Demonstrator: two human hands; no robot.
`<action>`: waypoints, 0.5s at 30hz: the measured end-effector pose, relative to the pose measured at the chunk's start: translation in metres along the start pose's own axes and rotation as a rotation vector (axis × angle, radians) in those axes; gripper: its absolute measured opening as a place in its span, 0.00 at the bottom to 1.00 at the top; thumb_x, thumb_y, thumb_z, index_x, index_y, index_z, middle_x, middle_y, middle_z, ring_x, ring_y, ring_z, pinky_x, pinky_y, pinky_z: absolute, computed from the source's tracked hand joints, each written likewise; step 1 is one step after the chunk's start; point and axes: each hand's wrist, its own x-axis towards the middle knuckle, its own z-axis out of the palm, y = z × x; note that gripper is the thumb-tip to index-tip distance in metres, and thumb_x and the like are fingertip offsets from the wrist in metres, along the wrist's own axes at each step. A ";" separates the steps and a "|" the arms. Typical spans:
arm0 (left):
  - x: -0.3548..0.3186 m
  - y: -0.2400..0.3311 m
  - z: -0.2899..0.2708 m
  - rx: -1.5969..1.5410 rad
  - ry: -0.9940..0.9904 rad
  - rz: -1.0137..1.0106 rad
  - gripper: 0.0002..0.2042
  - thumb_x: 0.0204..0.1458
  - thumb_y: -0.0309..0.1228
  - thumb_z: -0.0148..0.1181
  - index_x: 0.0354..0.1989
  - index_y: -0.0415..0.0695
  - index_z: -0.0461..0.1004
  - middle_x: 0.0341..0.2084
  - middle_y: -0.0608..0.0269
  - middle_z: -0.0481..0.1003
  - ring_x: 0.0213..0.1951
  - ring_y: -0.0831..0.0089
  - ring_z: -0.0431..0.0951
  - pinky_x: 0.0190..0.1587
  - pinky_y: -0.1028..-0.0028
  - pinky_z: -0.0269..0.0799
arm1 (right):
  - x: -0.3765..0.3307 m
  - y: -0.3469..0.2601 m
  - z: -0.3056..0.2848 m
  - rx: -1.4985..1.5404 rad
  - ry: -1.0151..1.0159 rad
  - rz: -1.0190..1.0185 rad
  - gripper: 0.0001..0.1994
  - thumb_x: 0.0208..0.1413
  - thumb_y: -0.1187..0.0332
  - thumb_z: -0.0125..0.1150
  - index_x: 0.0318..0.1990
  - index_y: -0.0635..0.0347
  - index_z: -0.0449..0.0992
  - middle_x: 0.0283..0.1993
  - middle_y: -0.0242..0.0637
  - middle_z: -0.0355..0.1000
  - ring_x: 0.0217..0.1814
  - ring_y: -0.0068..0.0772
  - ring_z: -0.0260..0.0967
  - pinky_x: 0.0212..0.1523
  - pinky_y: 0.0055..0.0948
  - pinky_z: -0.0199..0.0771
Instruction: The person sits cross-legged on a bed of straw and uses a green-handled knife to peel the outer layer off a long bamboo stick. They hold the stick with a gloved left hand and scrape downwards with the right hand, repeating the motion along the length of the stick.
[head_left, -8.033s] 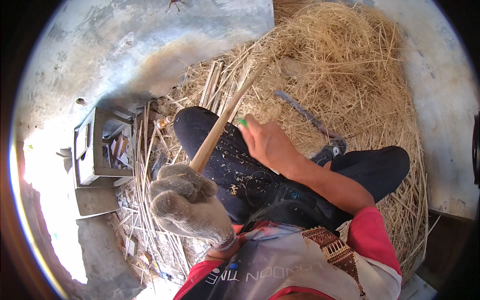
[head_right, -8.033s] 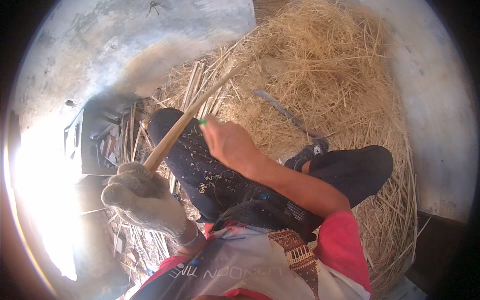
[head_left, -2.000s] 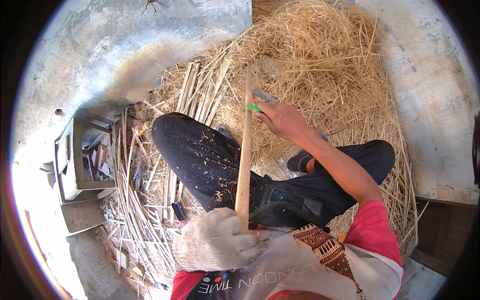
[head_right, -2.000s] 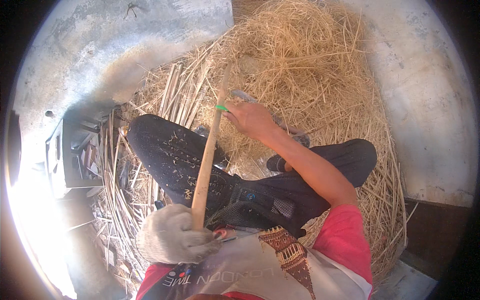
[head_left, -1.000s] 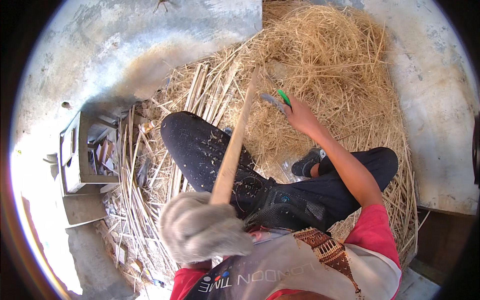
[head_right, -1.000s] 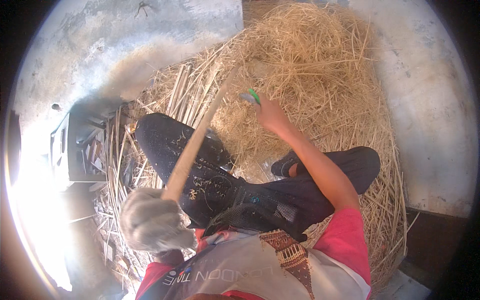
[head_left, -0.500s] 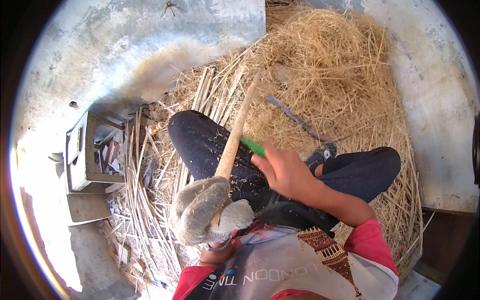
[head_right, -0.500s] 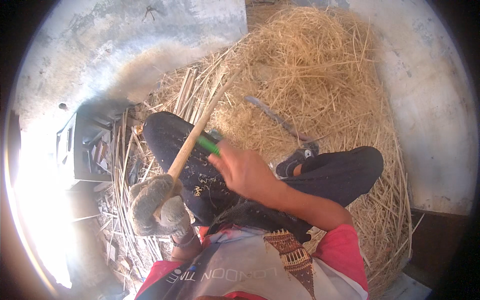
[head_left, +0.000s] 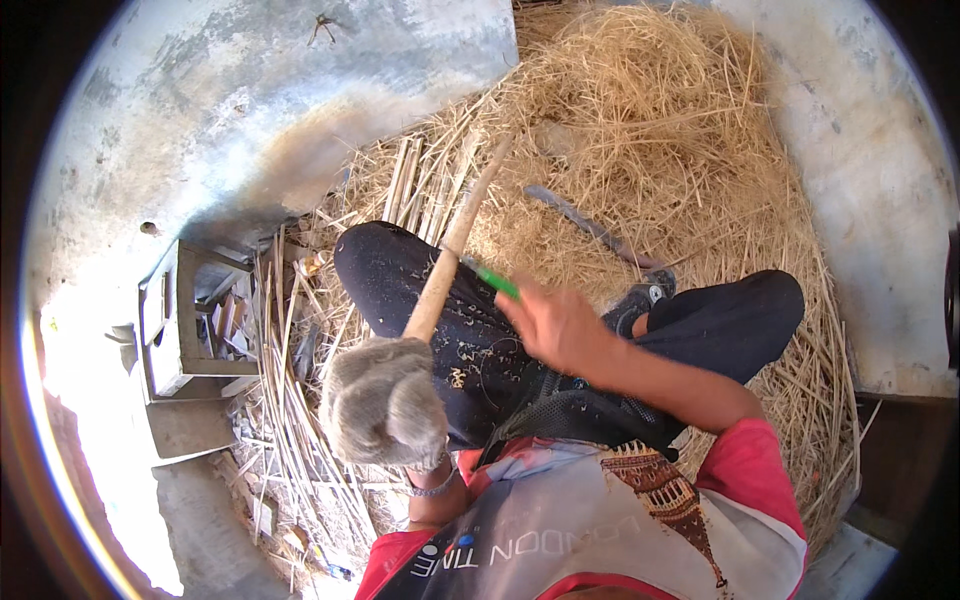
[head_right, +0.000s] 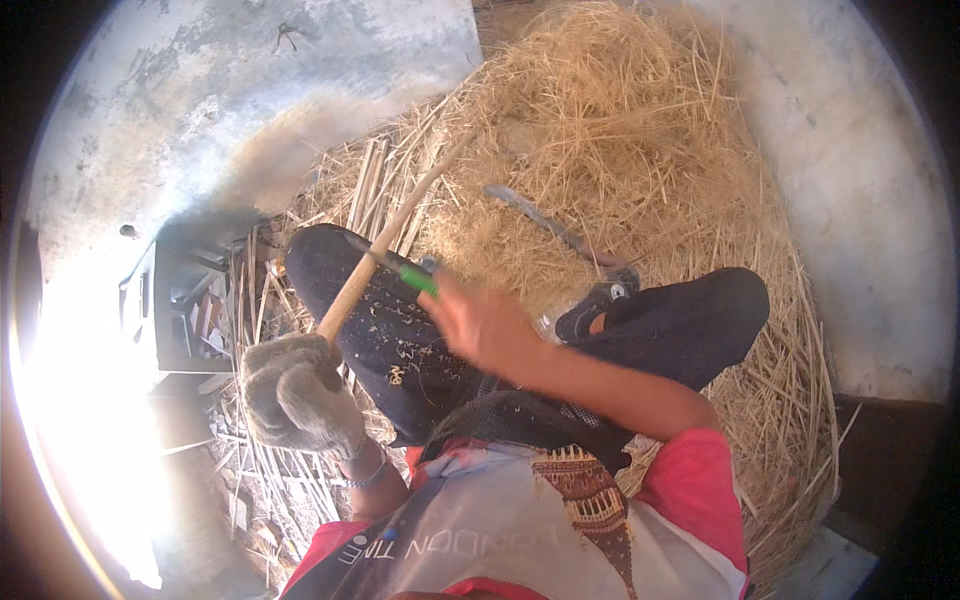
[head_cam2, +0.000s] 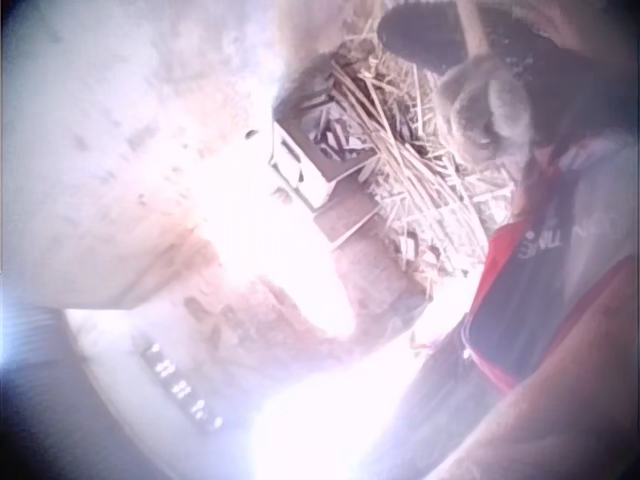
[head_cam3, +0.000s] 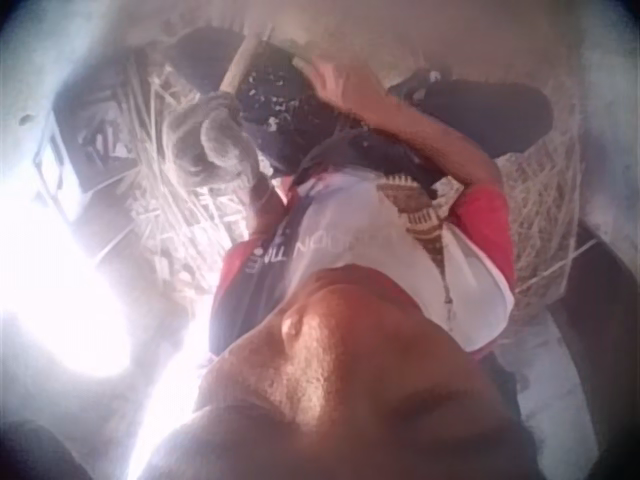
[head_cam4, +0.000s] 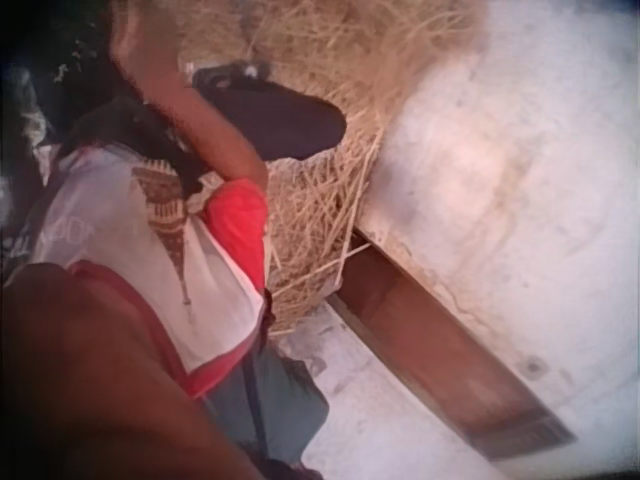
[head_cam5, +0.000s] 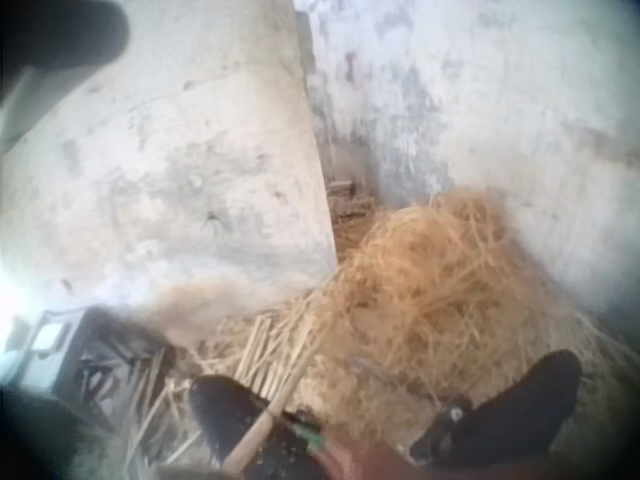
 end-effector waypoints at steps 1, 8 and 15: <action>0.003 0.006 0.006 -0.074 0.024 -0.027 0.11 0.52 0.34 0.68 0.27 0.39 0.76 0.21 0.56 0.77 0.25 0.65 0.79 0.30 0.67 0.77 | 0.005 0.024 0.011 -0.081 -0.026 0.139 0.13 0.62 0.61 0.58 0.41 0.64 0.69 0.15 0.48 0.65 0.18 0.54 0.69 0.18 0.47 0.67; 0.001 0.009 0.014 -0.042 0.042 -0.006 0.12 0.54 0.34 0.65 0.26 0.38 0.73 0.21 0.56 0.76 0.23 0.64 0.77 0.26 0.70 0.74 | 0.000 -0.010 -0.004 0.246 0.017 -0.034 0.15 0.63 0.62 0.57 0.44 0.67 0.69 0.17 0.52 0.68 0.19 0.58 0.70 0.18 0.48 0.67; 0.003 0.007 0.010 -0.023 -0.010 0.027 0.10 0.52 0.32 0.66 0.28 0.39 0.74 0.20 0.57 0.77 0.23 0.65 0.77 0.27 0.68 0.75 | 0.003 -0.008 -0.009 0.150 0.022 -0.036 0.14 0.63 0.61 0.57 0.42 0.66 0.69 0.16 0.52 0.67 0.18 0.57 0.69 0.18 0.48 0.66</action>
